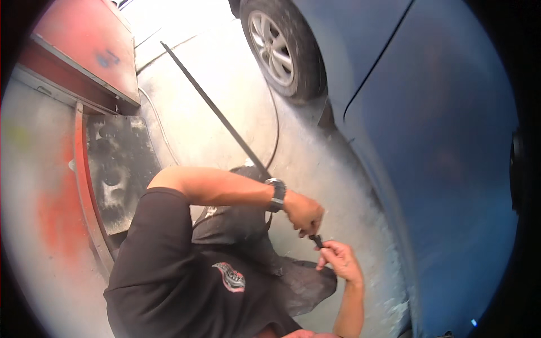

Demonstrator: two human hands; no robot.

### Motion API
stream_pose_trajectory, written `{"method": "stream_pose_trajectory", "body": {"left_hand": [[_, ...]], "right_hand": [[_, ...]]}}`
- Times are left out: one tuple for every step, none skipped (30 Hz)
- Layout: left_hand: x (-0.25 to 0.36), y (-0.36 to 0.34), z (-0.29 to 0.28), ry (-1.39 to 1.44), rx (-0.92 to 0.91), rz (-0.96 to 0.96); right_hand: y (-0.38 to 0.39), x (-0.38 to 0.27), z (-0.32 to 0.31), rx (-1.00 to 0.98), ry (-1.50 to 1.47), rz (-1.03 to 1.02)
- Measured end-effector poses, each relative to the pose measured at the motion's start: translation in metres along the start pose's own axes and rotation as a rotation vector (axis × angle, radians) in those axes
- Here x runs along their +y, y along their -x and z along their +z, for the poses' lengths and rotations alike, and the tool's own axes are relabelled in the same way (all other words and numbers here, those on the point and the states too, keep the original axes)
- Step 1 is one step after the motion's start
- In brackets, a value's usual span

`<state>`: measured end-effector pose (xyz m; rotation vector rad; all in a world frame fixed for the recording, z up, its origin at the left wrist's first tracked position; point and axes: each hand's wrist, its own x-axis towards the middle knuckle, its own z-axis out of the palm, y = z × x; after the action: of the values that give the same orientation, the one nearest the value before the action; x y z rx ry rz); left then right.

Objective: The person handles and fits small plastic and rubber components onto a vehicle body panel and windshield wipers by hand while crouching on the floor.

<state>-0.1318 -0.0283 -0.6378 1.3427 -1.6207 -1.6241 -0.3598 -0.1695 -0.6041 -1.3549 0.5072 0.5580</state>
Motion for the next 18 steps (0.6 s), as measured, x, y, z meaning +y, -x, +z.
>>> {"method": "stream_pose_trajectory", "body": {"left_hand": [[0.012, 0.008, -0.016, -0.008, -0.007, -0.036], [0.026, 0.024, -0.027, -0.011, -0.035, -0.071], [0.032, 0.044, -0.033, 0.023, -0.034, -0.082], [0.036, 0.063, -0.039, 0.059, -0.028, -0.091], [0.044, 0.076, -0.047, -0.005, -0.094, -0.092], [0.063, 0.091, -0.057, -0.004, -0.097, -0.156], [0.088, 0.106, -0.068, -0.002, -0.108, -0.215], [0.109, 0.124, -0.077, 0.006, -0.111, -0.279], [0.125, 0.146, -0.085, -0.013, -0.133, -0.302], [0.146, 0.167, -0.096, -0.02, -0.129, -0.303], [0.167, 0.19, -0.106, -0.026, -0.125, -0.305], [0.188, 0.215, -0.116, -0.033, -0.119, -0.303], [0.199, 0.236, -0.12, -0.009, -0.105, -0.286], [0.214, 0.258, -0.126, -0.011, -0.081, -0.306], [0.233, 0.28, -0.133, -0.015, -0.072, -0.325], [0.255, 0.304, -0.141, -0.017, -0.062, -0.344], [0.277, 0.329, -0.149, -0.032, -0.025, -0.327], [0.302, 0.355, -0.161, -0.052, 0.011, -0.32]], "right_hand": [[-0.005, -0.014, -0.003, -0.013, 0.011, 0.002], [-0.003, -0.03, 0.008, -0.015, 0.003, 0.01], [-0.003, -0.047, 0.024, -0.017, -0.029, 0.027], [-0.006, -0.064, 0.039, -0.021, -0.057, 0.046], [-0.005, -0.077, 0.05, -0.039, -0.066, 0.031], [-0.009, -0.084, 0.055, -0.071, -0.074, 0.013], [-0.008, -0.097, 0.061, -0.093, -0.086, -0.001], [-0.007, -0.114, 0.073, -0.103, -0.09, -0.009], [-0.004, -0.137, 0.091, -0.12, -0.093, -0.016], [0.002, -0.16, 0.107, -0.12, -0.094, -0.023], [0.008, -0.183, 0.123, -0.132, -0.111, -0.038], [0.014, -0.209, 0.141, -0.141, -0.123, -0.052], [0.021, -0.231, 0.157, -0.162, -0.144, -0.063], [0.026, -0.256, 0.172, -0.177, -0.138, -0.066], [0.034, -0.282, 0.19, -0.182, -0.143, -0.07], [0.041, -0.309, 0.205, -0.188, -0.148, -0.072], [0.049, -0.342, 0.22, -0.18, -0.114, -0.048], [0.055, -0.371, 0.234, -0.194, -0.107, -0.066]]}}
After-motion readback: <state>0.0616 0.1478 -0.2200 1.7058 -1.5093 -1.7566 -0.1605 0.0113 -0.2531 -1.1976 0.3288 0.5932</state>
